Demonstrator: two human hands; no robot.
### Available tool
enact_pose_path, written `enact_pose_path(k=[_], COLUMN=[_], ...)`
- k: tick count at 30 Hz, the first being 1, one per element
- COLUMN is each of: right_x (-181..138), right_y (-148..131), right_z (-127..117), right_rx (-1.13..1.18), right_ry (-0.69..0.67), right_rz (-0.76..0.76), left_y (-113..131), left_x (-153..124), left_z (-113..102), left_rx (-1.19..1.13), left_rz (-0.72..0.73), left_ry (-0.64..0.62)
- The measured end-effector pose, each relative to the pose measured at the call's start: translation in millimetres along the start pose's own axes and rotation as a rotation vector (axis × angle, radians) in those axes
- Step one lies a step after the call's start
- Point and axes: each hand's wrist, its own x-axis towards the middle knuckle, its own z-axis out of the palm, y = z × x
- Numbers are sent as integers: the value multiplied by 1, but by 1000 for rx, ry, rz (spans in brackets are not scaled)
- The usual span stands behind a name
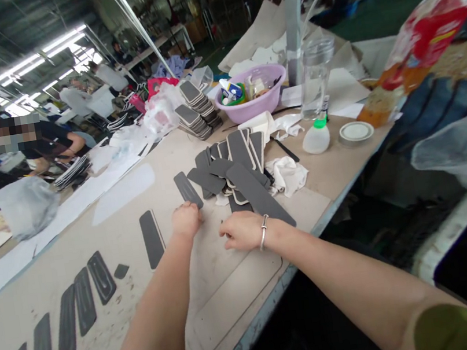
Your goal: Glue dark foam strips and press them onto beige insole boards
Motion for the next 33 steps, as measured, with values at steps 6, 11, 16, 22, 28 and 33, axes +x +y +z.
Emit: enact_pose_path(k=[6, 11, 16, 22, 28, 33], right_x=[-11, -20, -12, 9, 9, -10], right_y=[-10, -33, -53, -65, -47, -39], right_z=[2, 19, 45, 69, 67, 56], right_rx=[8, -85, -89, 130, 540, 913], right_ry=[-225, -280, -185, -126, 12, -172], right_rz=[-52, -155, -254, -312, -36, 54], left_y=[-2, -27, -53, -63, -56, -50], left_x=[-15, -71, -168, -270, -332, -358], left_z=[-17, -59, -88, -108, -128, -113], left_rx=[-11, -252, -543, -1100, -1372, -1502], left_rz=[-85, -247, -399, -509, -646, -751], left_ry=[105, 309, 435, 499, 494, 513])
